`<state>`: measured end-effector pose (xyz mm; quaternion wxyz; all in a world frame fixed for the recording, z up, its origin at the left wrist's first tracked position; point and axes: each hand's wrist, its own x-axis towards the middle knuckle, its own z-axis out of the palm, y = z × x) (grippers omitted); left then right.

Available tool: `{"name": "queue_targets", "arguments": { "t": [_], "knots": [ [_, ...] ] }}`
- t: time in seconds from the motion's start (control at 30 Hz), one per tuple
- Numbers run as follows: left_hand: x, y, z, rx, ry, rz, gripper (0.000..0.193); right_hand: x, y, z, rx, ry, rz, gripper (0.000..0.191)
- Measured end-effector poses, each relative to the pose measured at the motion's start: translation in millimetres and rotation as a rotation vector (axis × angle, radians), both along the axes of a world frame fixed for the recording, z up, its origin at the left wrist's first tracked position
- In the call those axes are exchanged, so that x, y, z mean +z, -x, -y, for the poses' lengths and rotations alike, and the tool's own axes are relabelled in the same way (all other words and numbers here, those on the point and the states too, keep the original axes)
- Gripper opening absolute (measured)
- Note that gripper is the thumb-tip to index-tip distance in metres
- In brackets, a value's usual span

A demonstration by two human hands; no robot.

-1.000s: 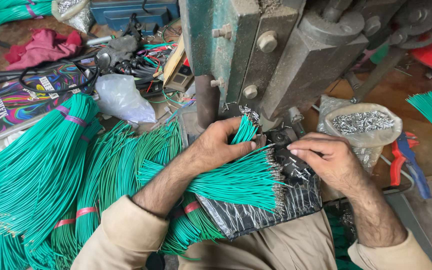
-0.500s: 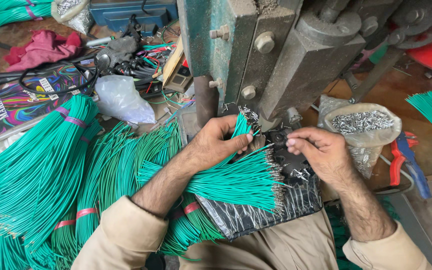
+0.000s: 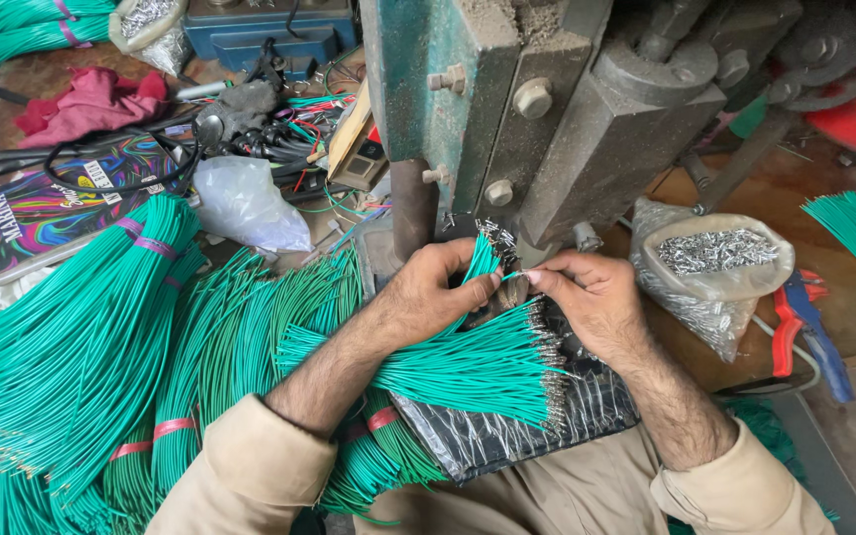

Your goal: The person sits at a bench crimping press, inserting a metal terminal into the press die and placing the stripped end of a green wire into it, then operating the press to crimp the terminal onto the wire. They repeat this cycle one wire at a time, taking wires from a large bundle on the bench and setting crimped wires back with the bundle.

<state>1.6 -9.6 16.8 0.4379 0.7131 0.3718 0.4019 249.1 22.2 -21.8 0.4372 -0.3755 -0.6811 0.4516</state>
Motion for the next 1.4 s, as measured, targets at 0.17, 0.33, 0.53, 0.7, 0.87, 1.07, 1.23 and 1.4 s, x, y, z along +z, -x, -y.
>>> {"name": "queue_targets", "arguments": {
  "t": [0.17, 0.33, 0.53, 0.7, 0.87, 1.07, 1.23, 1.4],
  "knots": [
    [-3, 0, -1, 0.006, -0.026, -0.007, 0.022, -1, -1, -2, -0.077, -0.038, 0.098, 0.011],
    [-1, 1, 0, 0.005, -0.065, 0.001, 0.024, 1, 0, 0, -0.019, -0.001, 0.041, 0.012],
    [6, 1, 3, -0.015, -0.06, -0.046, 0.023, 17, -13, 20, 0.14, -0.043, -0.082, 0.017],
    [3, -2, 4, -0.012, -0.092, -0.086, 0.029, 44, -45, 37, 0.044, -0.094, 0.472, 0.02],
    [-4, -2, -3, -0.085, 0.108, 0.115, 0.016, 41, -42, 41, 0.042, -0.316, 0.645, 0.014],
    [-6, -1, -2, -0.064, 0.119, 0.124, 0.014, 20, -27, 27, -0.049, 0.006, 0.194, 0.012],
    [-4, -1, -1, -0.034, 0.055, 0.051, 0.016, 3, -11, 12, 0.002, -0.003, -0.136, 0.015],
    [-2, -1, 1, 0.002, -0.025, 0.006, 0.019, -7, -3, 2, -0.001, -0.026, -0.086, 0.011]
  ]
}}
